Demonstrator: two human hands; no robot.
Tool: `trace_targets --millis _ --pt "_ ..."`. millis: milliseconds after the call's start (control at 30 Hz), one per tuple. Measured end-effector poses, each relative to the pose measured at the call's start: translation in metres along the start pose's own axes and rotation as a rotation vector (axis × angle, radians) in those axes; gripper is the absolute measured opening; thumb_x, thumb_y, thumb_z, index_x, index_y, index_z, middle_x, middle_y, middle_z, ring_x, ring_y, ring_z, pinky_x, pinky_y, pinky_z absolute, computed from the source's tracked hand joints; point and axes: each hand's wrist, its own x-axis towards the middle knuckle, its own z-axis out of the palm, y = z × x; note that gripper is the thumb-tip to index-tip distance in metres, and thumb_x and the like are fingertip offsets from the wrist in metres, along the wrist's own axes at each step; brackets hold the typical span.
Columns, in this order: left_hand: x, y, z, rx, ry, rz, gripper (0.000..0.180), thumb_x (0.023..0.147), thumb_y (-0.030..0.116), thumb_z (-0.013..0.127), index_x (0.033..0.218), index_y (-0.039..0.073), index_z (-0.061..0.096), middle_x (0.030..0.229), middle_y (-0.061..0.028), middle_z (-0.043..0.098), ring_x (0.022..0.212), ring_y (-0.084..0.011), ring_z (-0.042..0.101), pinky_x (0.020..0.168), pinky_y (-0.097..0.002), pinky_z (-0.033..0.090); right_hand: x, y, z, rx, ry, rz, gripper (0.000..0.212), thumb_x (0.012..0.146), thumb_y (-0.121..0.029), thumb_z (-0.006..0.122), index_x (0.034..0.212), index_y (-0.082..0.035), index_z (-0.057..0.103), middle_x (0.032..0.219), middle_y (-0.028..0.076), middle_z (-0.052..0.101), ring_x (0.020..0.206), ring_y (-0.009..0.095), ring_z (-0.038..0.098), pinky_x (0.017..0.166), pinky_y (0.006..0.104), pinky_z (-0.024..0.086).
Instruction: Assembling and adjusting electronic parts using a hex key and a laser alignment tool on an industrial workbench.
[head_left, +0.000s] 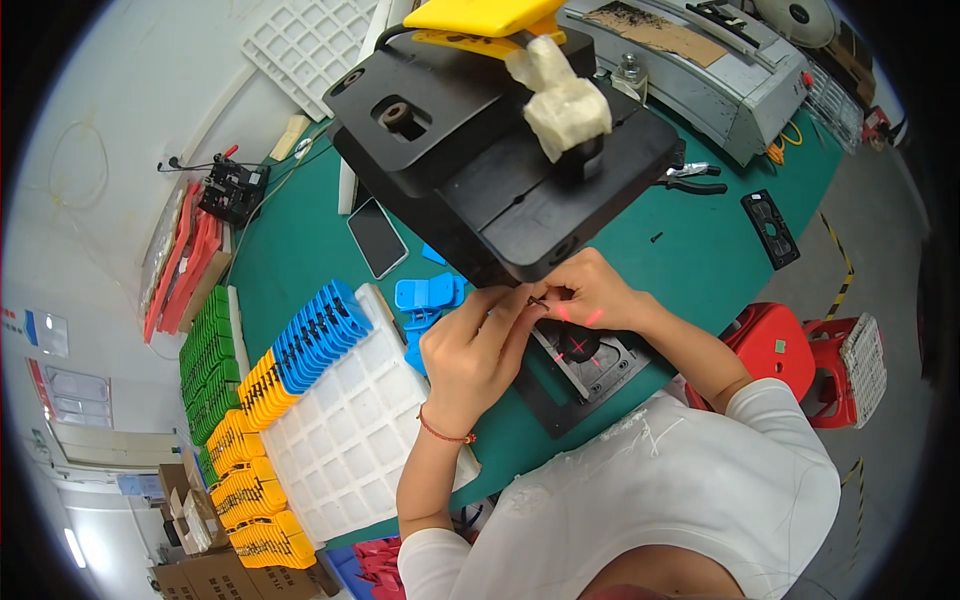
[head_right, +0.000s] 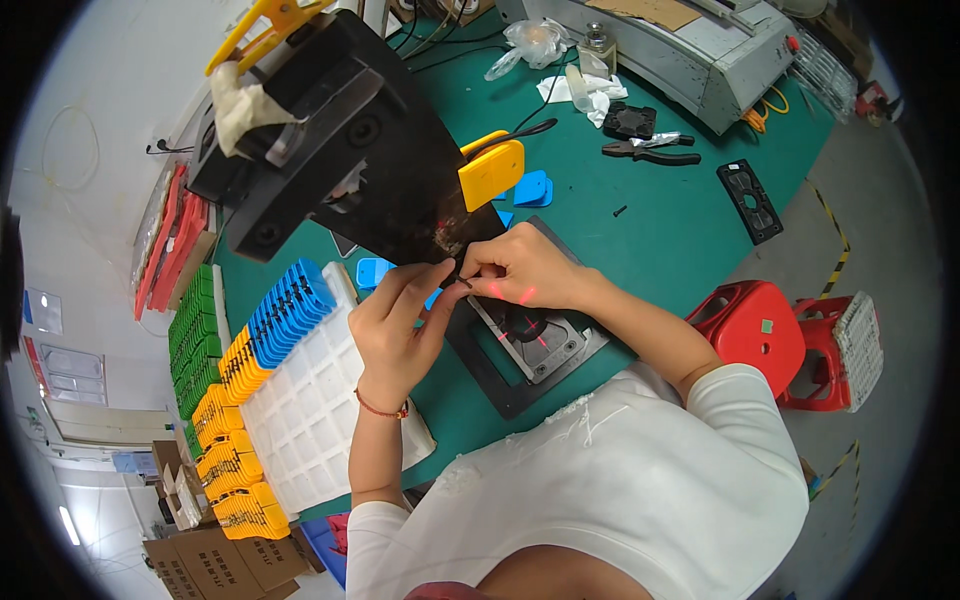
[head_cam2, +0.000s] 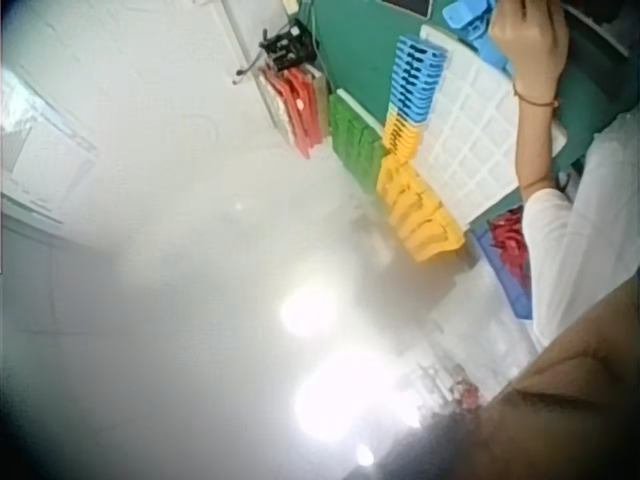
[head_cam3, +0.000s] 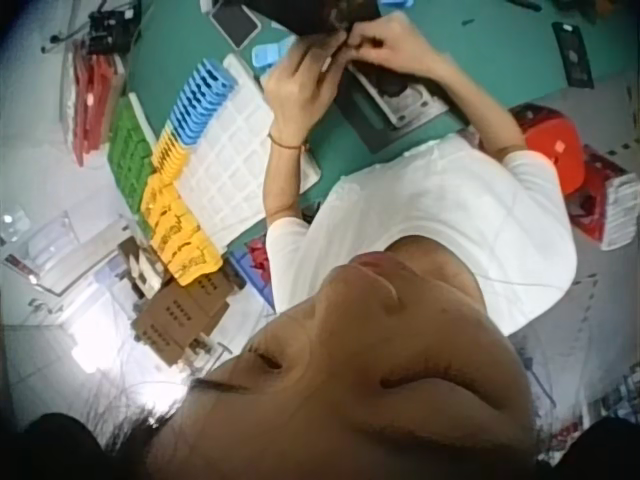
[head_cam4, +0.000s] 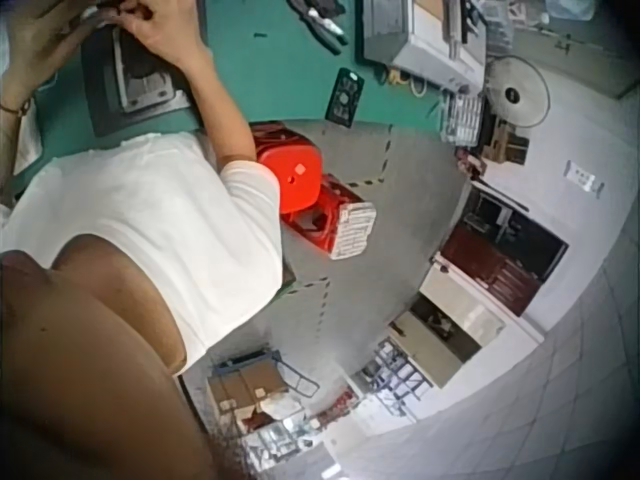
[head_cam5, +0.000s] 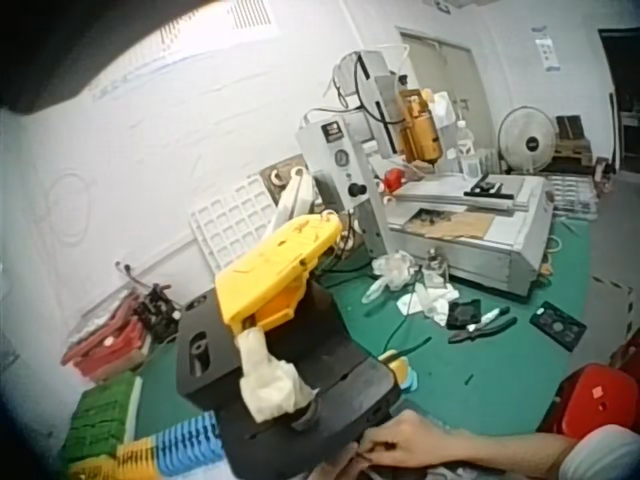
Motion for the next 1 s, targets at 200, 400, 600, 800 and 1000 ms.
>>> trace_targets --millis 200,400,600,800,1000 --pt "-0.002 0.004 -0.003 -0.061 -0.052 -0.056 0.022 0.070 0.003 0.075 0.091 0.005 0.069 0.082 -0.0057 0.064 0.052 -0.0128 0.056 0.045 -0.0210 0.045 -0.002 -0.001 0.002 0.013 0.022 0.023 0.017 0.073 -0.015 0.073 0.072 -0.004 0.060 0.052 0.006 0.054 0.045 0.016 0.050 0.046 0.0264 0.039" --pt "-0.004 0.001 -0.004 0.010 -0.032 -0.015 0.023 0.070 -0.007 0.067 0.089 0.004 0.068 0.083 -0.0069 0.064 0.057 -0.0169 0.060 0.049 -0.0243 0.046 0.002 -0.012 -0.003 0.069 -0.077 -0.009 0.016 0.074 -0.014 0.073 0.082 -0.003 0.065 0.055 0.008 0.056 0.047 0.017 0.052 0.048 0.0258 0.040" --pt "-0.006 -0.004 -0.002 0.057 -0.013 0.035 0.022 0.068 -0.001 0.066 0.088 0.007 0.068 0.084 -0.0020 0.063 0.054 -0.0147 0.055 0.047 -0.0256 0.043 0.001 -0.008 -0.003 0.085 -0.078 -0.028 0.015 0.075 -0.014 0.073 0.083 -0.002 0.065 0.057 0.008 0.057 0.047 0.016 0.052 0.047 0.0258 0.040" --pt "-0.004 0.000 0.000 0.070 0.035 0.011 0.020 0.069 0.000 0.069 0.088 0.006 0.068 0.086 -0.0021 0.063 0.055 -0.0136 0.056 0.047 -0.0246 0.042 0.002 -0.006 0.001 0.124 -0.050 -0.014 0.013 0.076 -0.013 0.072 0.079 -0.002 0.065 0.054 0.007 0.057 0.045 0.015 0.051 0.047 0.0256 0.040" --pt "-0.007 0.003 -0.003 0.085 0.093 -0.040 0.024 0.068 -0.001 0.075 0.091 0.004 0.067 0.089 -0.0076 0.065 0.055 -0.0128 0.059 0.045 -0.0207 0.046 0.003 -0.007 0.001 0.084 -0.070 0.008 0.016 0.075 -0.015 0.074 0.077 -0.002 0.064 0.054 0.007 0.057 0.046 0.015 0.052 0.047 0.0254 0.040"
